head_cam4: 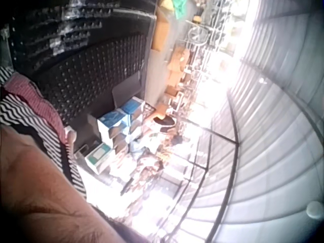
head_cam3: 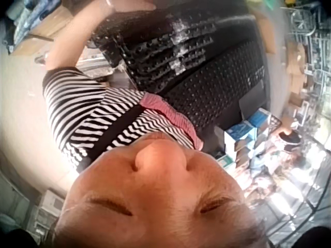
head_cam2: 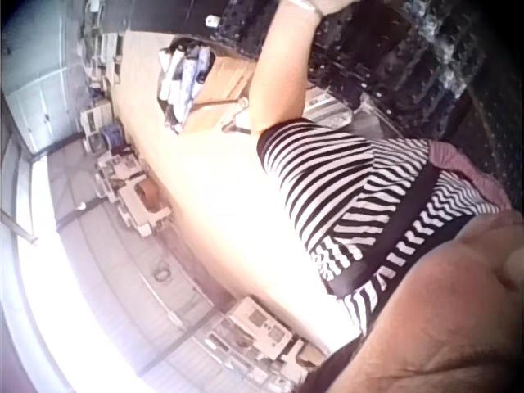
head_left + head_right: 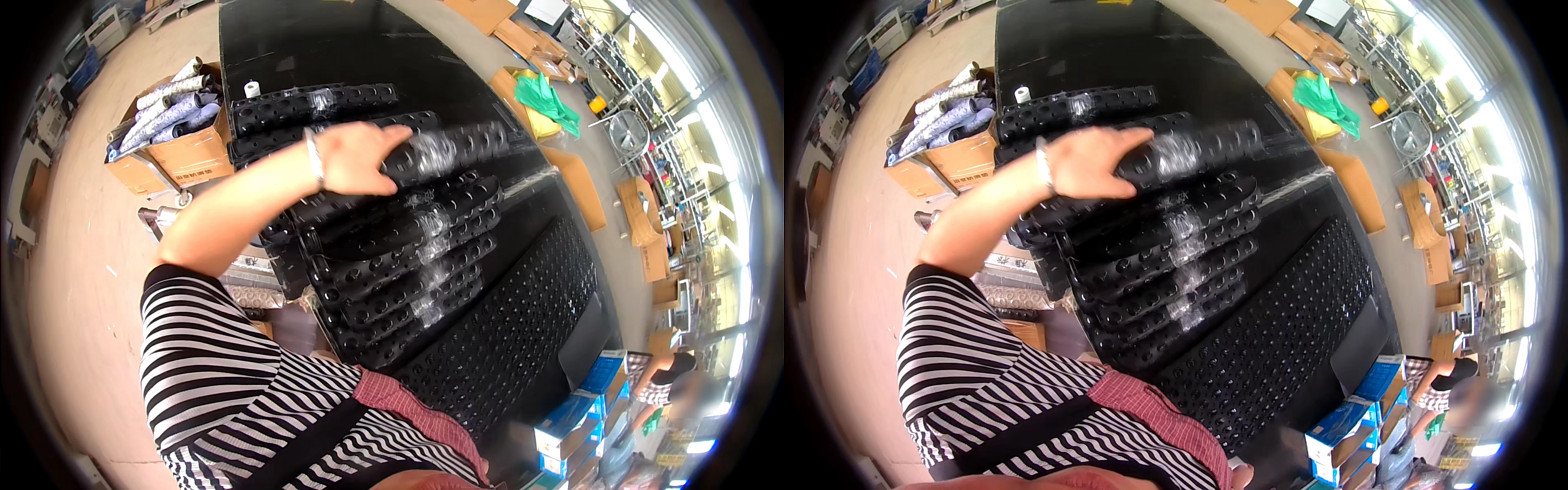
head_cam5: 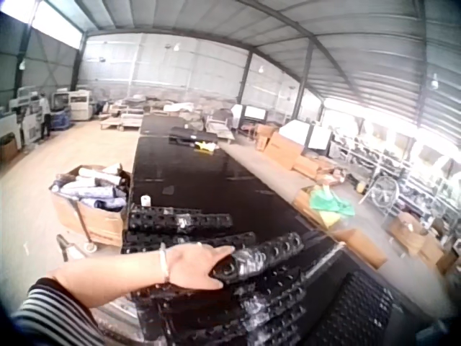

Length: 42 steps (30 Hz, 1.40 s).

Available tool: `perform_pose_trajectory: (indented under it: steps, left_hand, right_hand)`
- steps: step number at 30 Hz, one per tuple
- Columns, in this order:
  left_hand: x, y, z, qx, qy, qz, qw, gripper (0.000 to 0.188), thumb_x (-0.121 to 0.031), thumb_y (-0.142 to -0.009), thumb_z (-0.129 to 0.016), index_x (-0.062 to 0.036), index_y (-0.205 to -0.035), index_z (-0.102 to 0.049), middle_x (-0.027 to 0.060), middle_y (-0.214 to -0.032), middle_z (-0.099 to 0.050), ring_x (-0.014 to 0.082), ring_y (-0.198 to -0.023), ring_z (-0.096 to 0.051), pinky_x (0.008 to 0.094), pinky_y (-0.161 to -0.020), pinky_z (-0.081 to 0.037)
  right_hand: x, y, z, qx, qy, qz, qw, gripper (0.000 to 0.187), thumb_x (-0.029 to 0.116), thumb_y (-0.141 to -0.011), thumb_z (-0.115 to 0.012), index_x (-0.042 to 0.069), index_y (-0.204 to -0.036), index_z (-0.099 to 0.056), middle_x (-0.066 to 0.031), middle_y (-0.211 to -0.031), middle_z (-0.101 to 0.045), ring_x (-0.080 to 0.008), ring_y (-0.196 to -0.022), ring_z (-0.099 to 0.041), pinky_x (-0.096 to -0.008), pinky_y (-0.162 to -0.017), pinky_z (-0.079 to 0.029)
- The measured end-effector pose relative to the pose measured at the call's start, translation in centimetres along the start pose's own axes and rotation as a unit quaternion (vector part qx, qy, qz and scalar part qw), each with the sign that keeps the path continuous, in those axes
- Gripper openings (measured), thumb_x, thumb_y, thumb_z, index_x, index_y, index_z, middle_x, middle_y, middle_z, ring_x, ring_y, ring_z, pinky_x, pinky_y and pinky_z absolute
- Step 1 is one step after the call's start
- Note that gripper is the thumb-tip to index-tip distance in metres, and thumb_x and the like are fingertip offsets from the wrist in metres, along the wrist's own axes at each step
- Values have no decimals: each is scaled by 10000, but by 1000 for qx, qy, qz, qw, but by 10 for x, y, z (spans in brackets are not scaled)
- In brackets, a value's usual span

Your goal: The person rolls black plastic sheets into cylinders, secures them with tape, and stacks the finished rolls on an assembly table or places them into a large cardboard box.

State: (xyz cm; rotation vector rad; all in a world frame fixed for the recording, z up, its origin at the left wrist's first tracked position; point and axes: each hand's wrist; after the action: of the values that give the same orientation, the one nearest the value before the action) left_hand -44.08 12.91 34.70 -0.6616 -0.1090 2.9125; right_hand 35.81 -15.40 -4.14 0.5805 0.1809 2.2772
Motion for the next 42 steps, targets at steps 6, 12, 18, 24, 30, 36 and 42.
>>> perform_pose_trajectory:
  steps: [6, 12, 18, 24, 30, 36, 42]
  left_hand:
    - [64, -15, 50, -141, -234, 27, 962, 856, -258, -771, -805, -116, -1534, -446, 226, -1210, -657, 385, -1168, -614, 430, -1041, -502]
    - [218, -7, 13, 64, -149, 89, 983, 751, -218, -854, -755, -175, -1543, -458, 204, -1419, -576, 383, -1347, -507, 426, -1145, -423]
    - [95, -12, 28, -138, -211, -37, 967, 398, -132, -928, -639, -47, -1315, -658, 175, -1342, -650, 361, -1261, -594, 431, -1112, -448]
    - [-125, 27, -115, -88, 65, -235, 966, 351, 12, -851, -701, -29, -1199, -695, 163, -1199, -699, 339, -1151, -650, 396, -1019, -505]
    - [-202, 110, -347, 281, 218, -335, 872, 466, -216, -829, -796, -51, -1247, -673, 134, -1210, -675, 333, -1198, -594, 419, -1017, -495]
    - [-226, 163, -416, 268, -79, -316, 907, 950, -341, -671, -918, -135, -1490, -483, 89, -1439, -495, 287, -1392, -437, 469, -1118, -387]
    - [-217, 164, -429, 234, -47, -348, 906, 988, -280, -616, -937, -142, -1485, -485, 118, -1455, -470, 327, -1404, -432, 467, -1118, -393]
  right_hand:
    - [-37, 10, -2, -5, -10, -22, 1000, 328, 123, -848, -519, -38, -1073, -695, -264, -1064, -722, -408, -974, -710, -484, -847, -552]
    - [-72, -26, -15, 11, 65, 28, 997, 331, 115, -848, -514, -42, -1083, -686, -265, -1081, -720, -410, -983, -708, -481, -858, -552]
    - [15, 30, 8, 116, -77, -25, 990, 441, 144, -846, -523, 5, -1238, -667, -238, -1128, -713, -361, -970, -726, -456, -812, -603]
    - [-101, 13, 67, -69, 60, -9, 996, 328, 180, -905, -566, 99, -1176, -733, -116, -946, -744, -219, -736, -733, -357, -489, -598]
    - [-97, 6, 77, -15, 54, -62, 997, 386, 235, -884, -601, 90, -1220, -723, -193, -980, -755, -327, -747, -748, -417, -639, -599]
    - [-32, 34, 93, -131, -2, 108, 986, 461, 212, -890, -609, 43, -1317, -649, -214, -1244, -688, -381, -1184, -639, -456, -1047, -483]
    - [34, 96, 58, 51, -140, 281, 948, 391, 155, -860, -767, 87, -1239, -702, -125, -1256, -686, -277, -1171, -652, -370, -988, -527]
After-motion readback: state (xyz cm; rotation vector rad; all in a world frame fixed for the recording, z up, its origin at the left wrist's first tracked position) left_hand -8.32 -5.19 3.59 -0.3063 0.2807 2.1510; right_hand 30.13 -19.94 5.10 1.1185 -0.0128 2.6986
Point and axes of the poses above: each hand's wrist, its own y-axis away from the middle knuckle, its own z-axis out of the back of the hand, x = y × z
